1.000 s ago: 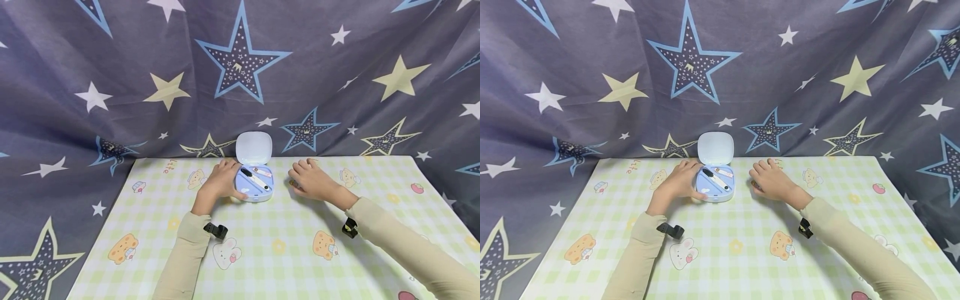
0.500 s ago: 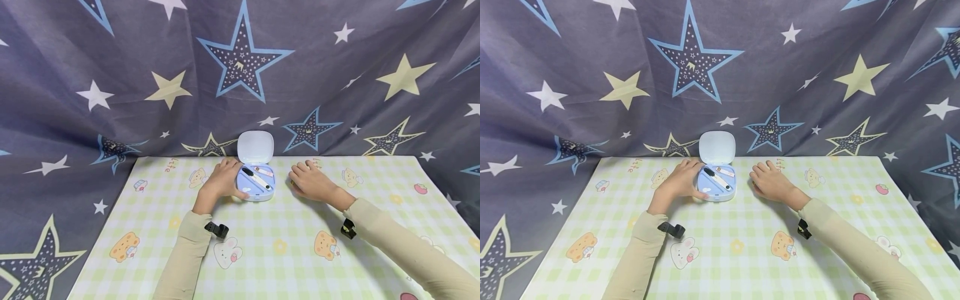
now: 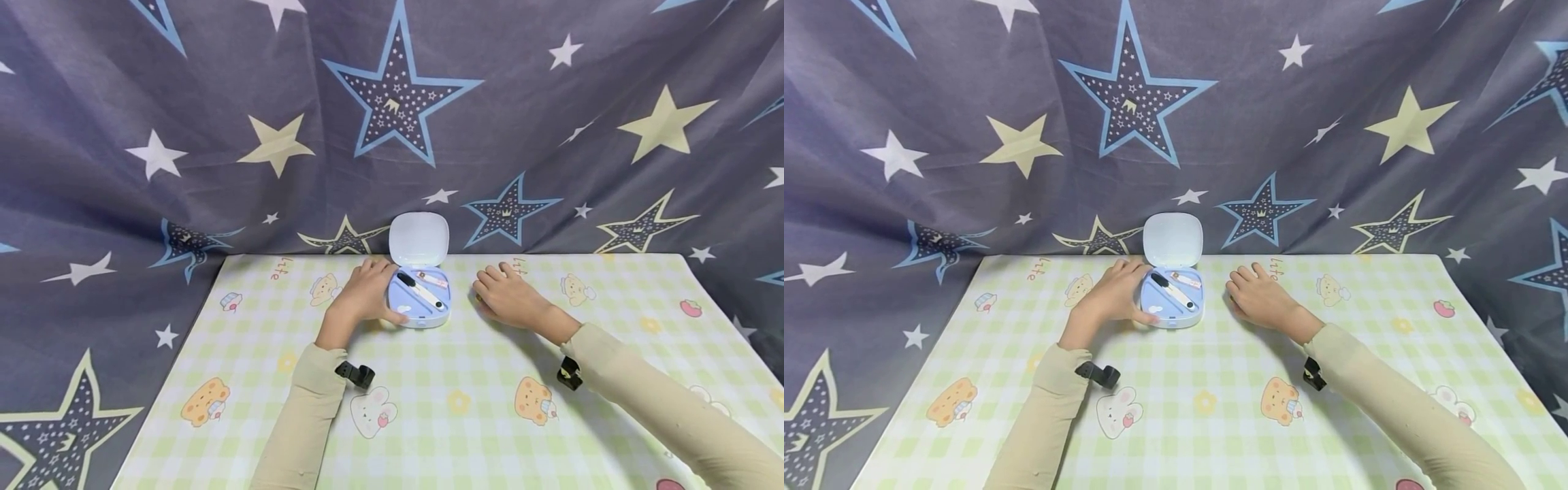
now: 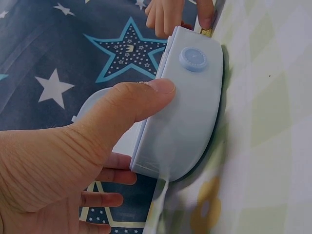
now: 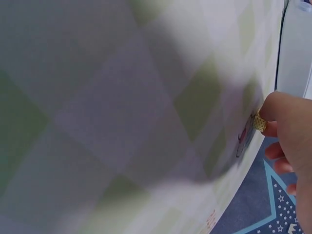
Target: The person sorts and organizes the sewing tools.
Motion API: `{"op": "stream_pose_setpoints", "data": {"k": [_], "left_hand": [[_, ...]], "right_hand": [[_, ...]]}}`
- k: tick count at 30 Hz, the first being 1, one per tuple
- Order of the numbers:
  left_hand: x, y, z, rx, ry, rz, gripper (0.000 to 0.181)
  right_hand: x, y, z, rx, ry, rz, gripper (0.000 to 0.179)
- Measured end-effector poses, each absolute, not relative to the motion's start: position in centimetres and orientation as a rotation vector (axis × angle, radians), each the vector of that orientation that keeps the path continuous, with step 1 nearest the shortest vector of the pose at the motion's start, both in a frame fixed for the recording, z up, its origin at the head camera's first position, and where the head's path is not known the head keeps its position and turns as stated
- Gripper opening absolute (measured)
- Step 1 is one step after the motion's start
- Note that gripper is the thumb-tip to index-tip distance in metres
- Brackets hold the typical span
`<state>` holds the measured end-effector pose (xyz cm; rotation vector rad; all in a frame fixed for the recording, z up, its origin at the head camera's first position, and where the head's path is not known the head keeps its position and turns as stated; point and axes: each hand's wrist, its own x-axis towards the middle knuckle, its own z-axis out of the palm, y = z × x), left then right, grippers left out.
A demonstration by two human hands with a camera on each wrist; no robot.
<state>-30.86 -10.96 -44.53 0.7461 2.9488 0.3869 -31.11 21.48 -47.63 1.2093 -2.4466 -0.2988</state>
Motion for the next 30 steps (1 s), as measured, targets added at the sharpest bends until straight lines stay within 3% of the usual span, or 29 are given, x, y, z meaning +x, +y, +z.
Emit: {"op": "stream_pose_setpoints", "data": {"k": [30], "left_hand": [[-30.7, -10.9, -44.2, 0.743, 2.943, 0.408, 0.104]], "right_hand": [[-31.1, 21.0, -46.1, 1.185, -2.395, -0.277, 0.025]]}}
